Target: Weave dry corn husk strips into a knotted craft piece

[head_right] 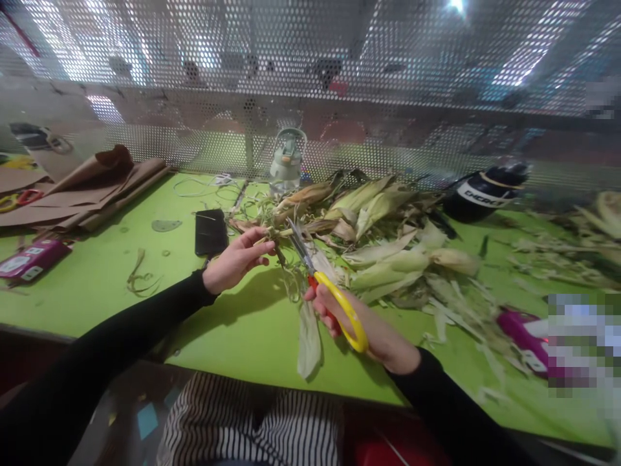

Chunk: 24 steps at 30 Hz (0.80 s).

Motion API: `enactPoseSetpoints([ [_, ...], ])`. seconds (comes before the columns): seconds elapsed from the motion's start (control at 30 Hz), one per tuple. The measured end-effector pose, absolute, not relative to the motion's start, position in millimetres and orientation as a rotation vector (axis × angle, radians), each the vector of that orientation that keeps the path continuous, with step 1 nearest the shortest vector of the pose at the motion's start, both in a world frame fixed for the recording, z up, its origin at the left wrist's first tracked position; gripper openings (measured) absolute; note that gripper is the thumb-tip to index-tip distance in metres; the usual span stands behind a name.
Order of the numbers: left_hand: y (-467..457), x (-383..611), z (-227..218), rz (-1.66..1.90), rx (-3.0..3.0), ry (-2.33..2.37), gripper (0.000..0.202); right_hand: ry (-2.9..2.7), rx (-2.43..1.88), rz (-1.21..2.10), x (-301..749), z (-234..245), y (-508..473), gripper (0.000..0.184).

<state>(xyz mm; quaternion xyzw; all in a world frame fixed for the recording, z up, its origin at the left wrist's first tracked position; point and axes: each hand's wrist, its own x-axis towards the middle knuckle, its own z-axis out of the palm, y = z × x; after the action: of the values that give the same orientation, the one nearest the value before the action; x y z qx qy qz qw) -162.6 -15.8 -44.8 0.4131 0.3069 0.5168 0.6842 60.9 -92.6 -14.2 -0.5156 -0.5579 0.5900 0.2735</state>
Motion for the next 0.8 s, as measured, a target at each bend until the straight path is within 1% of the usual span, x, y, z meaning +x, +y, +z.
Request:
enactPoseSetpoints([
  [0.2,-15.9,-161.0,-45.7,1.148,0.931,0.724,0.034,-1.496,-1.419,1.583,61.2,-17.6,-92.6,0.060],
  [0.37,-15.7,-160.0,-47.1,1.145,0.949,0.708,0.034,-1.518,-1.600,1.444,58.3,-19.5,-95.5,0.064],
  [0.53,-13.2,-163.3,-47.0,1.144,0.895,0.695,0.042,-1.383,-1.614,1.469,65.8,-24.4,-83.3,0.053],
  [0.63,-11.0,-165.2,-46.1,1.191,0.863,0.706,0.043,-1.380,-1.646,1.403,72.8,-23.9,-75.7,0.051],
  [0.7,-9.5,-165.2,-46.4,1.212,0.869,0.721,0.040,-1.394,-1.613,1.363,75.5,-23.1,-77.6,0.053],
  [0.8,-7.9,-164.2,-48.0,1.257,0.921,0.719,0.035,-1.448,-1.428,1.501,76.9,-24.5,-89.7,0.064],
])
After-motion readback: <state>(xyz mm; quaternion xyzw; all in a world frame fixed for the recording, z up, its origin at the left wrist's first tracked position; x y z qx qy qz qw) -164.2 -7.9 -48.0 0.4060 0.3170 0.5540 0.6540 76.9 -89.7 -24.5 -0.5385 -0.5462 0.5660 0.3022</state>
